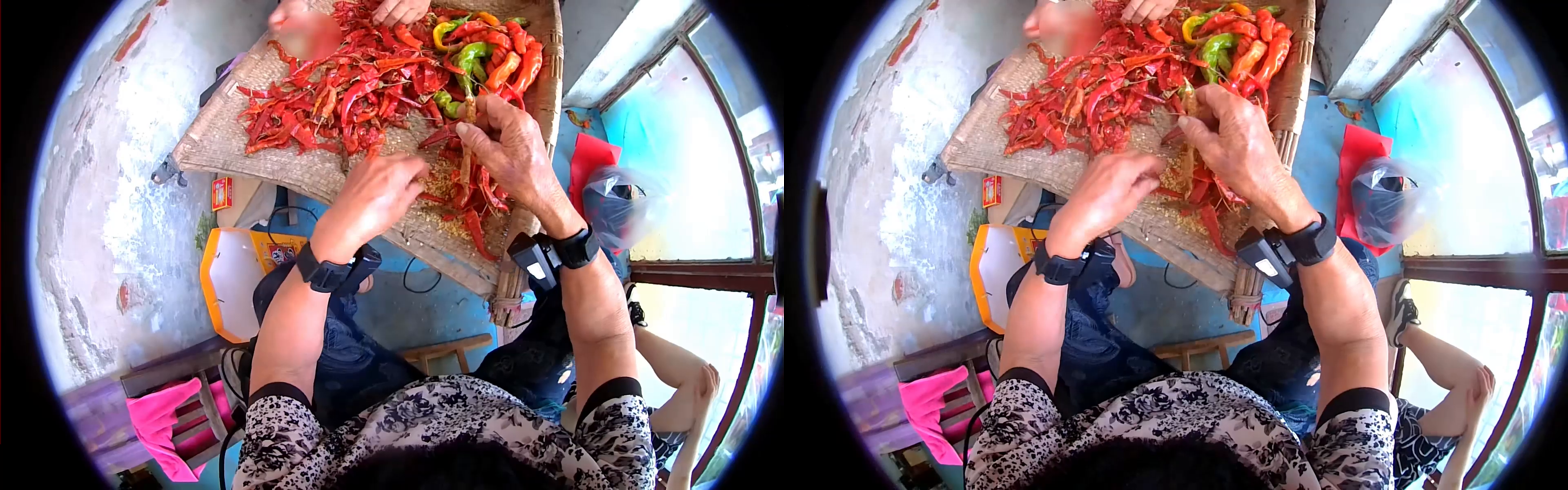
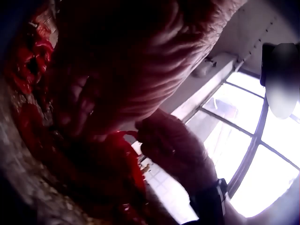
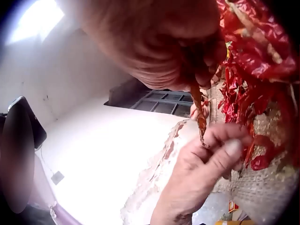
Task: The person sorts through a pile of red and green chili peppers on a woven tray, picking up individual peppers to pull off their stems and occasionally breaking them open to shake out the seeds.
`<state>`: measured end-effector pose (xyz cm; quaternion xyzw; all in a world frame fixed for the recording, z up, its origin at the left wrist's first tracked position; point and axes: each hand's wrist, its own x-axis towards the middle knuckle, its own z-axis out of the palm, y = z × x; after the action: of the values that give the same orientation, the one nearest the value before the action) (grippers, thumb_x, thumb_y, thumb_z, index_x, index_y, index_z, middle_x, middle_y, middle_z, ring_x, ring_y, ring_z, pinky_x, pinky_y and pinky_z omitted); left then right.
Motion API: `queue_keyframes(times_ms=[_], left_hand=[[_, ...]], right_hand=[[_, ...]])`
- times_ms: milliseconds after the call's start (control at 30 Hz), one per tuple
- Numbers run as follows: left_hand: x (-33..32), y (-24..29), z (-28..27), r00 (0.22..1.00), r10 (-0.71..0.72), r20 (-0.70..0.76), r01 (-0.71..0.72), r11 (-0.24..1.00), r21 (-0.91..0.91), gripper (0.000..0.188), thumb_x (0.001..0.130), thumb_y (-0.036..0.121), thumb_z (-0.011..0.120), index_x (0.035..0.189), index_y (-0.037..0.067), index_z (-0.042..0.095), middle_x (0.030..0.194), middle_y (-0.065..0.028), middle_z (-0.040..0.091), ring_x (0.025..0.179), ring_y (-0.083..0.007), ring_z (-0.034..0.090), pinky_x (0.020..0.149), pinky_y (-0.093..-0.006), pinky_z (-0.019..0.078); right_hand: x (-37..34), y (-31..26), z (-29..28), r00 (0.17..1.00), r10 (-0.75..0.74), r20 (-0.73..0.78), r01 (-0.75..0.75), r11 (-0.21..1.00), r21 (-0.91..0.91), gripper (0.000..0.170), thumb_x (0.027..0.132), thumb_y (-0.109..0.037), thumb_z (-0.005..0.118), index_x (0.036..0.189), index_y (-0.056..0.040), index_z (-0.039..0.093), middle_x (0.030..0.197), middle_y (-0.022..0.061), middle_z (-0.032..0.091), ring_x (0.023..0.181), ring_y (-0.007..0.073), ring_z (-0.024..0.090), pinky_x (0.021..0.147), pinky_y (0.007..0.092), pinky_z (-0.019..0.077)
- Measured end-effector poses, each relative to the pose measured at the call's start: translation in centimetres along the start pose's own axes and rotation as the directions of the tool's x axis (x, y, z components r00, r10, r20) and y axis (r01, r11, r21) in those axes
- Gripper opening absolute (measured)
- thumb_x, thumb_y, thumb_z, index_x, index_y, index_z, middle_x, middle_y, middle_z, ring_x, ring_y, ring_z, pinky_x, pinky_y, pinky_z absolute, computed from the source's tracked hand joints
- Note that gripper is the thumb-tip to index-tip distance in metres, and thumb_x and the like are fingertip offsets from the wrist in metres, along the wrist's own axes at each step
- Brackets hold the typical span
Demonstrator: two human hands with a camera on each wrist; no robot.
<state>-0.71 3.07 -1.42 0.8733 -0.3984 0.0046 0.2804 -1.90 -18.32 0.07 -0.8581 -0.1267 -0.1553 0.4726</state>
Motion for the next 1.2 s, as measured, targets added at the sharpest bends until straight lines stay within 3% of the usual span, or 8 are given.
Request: queue_keyframes(times_ms=[133, 267, 400, 467, 533, 600, 767, 1200], left_hand=[[-0.7, -0.2, 1.2, 0.992, -0.070, 0.108, 0.032, 0.947, 0.319, 0.020, 0.079, 0.005, 0.059, 0.100, 0.004, 0.059, 0.092, -0.0142, 0.058, 0.089, -0.0353, 0.059, 0.073, -0.0433, 0.0481], [-0.4, -0.6, 1.3, 0.992, -0.069, 0.102, 0.036, 0.954, 0.299, 0.018, 0.079, 0.003, 0.059, 0.097, 0.003, 0.058, 0.090, -0.0145, 0.060, 0.088, -0.0360, 0.060, 0.073, -0.0437, 0.0481], [0.1, -0.6, 0.3, 0.998, -0.066, -0.021, 0.068, 0.988, 0.140, 0.010, 0.081, 0.003, 0.057, 0.092, 0.001, 0.057, 0.086, -0.0154, 0.062, 0.083, -0.0363, 0.061, 0.071, -0.0430, 0.0480], [0.7, -1.0, -0.1, 0.967, -0.211, -0.142, 0.211, 0.977, -0.013, 0.009, 0.084, 0.004, 0.057, 0.092, 0.001, 0.057, 0.082, -0.0153, 0.062, 0.077, -0.0332, 0.062, 0.069, -0.0407, 0.0480], [1.0, -2.0, -0.4, 0.954, -0.244, -0.171, 0.239, 0.970, -0.050, 0.007, 0.087, 0.007, 0.058, 0.091, 0.002, 0.056, 0.074, -0.0093, 0.061, 0.066, -0.0228, 0.060, 0.062, -0.0332, 0.0466], [1.3, -2.5, -0.9, 0.883, -0.470, 0.004, 0.392, 0.731, -0.558, 0.007, 0.090, 0.012, 0.058, 0.092, 0.005, 0.057, 0.070, -0.0006, 0.058, 0.061, -0.0119, 0.054, 0.058, -0.0247, 0.0429], [0.8, -1.2, -0.8, 0.912, -0.354, 0.206, 0.341, 0.380, -0.860, 0.018, 0.094, 0.024, 0.057, 0.105, 0.010, 0.056, 0.085, 0.0031, 0.058, 0.072, -0.0048, 0.054, 0.064, -0.0193, 0.0429], [0.3, -1.4, -0.1, 0.889, -0.457, 0.037, 0.282, 0.482, -0.830, 0.018, 0.092, 0.011, 0.059, 0.107, 0.006, 0.052, 0.081, 0.0016, 0.056, 0.066, -0.0065, 0.052, 0.060, -0.0216, 0.0439]], right_hand=[[-0.6, -0.9, -0.6, 0.998, 0.010, 0.067, -0.008, 0.999, -0.035, 0.026, 0.083, -0.011, 0.068, 0.102, 0.0016, 0.055, 0.072, 0.0181, 0.063, 0.067, 0.0295, 0.064, 0.061, 0.0380, 0.0495], [-1.6, -1.3, -0.6, 0.969, 0.049, 0.243, -0.040, 0.998, -0.041, 0.029, 0.082, -0.009, 0.067, 0.106, 0.0003, 0.055, 0.073, 0.0199, 0.063, 0.069, 0.0342, 0.066, 0.062, 0.0401, 0.0513], [-2.6, -0.7, 0.4, 0.959, -0.059, 0.279, 0.090, 0.991, -0.101, 0.036, 0.081, -0.011, 0.066, 0.112, -0.0005, 0.053, 0.075, 0.0224, 0.064, 0.075, 0.0387, 0.065, 0.064, 0.0458, 0.0519], [-2.8, -1.7, 0.6, 0.953, 0.008, 0.302, 0.087, 0.950, -0.299, 0.040, 0.081, -0.012, 0.065, 0.116, -0.0006, 0.050, 0.074, 0.0218, 0.063, 0.076, 0.0383, 0.066, 0.066, 0.0459, 0.0526], [-2.6, -2.0, 0.6, 0.954, 0.038, 0.297, 0.071, 0.935, -0.347, 0.044, 0.081, -0.012, 0.064, 0.120, -0.0002, 0.048, 0.076, 0.0215, 0.064, 0.075, 0.0388, 0.065, 0.066, 0.0460, 0.0530], [-2.5, -1.6, 1.0, 0.977, -0.048, 0.209, 0.089, 0.977, -0.192, 0.043, 0.080, -0.010, 0.065, 0.119, 0.0005, 0.049, 0.079, 0.0219, 0.064, 0.075, 0.0397, 0.065, 0.067, 0.0457, 0.0531], [-2.1, -0.6, 2.5, 0.980, -0.176, 0.087, 0.178, 0.984, -0.010, 0.036, 0.078, -0.005, 0.066, 0.111, 0.0019, 0.054, 0.082, 0.0231, 0.064, 0.075, 0.0405, 0.065, 0.066, 0.0450, 0.0519], [-1.1, -1.2, 0.6, 0.972, 0.103, 0.210, -0.108, 0.994, 0.013, 0.008, 0.081, -0.005, 0.060, 0.081, 0.0029, 0.061, 0.067, 0.0166, 0.063, 0.061, 0.0284, 0.066, 0.057, 0.0380, 0.0502]])
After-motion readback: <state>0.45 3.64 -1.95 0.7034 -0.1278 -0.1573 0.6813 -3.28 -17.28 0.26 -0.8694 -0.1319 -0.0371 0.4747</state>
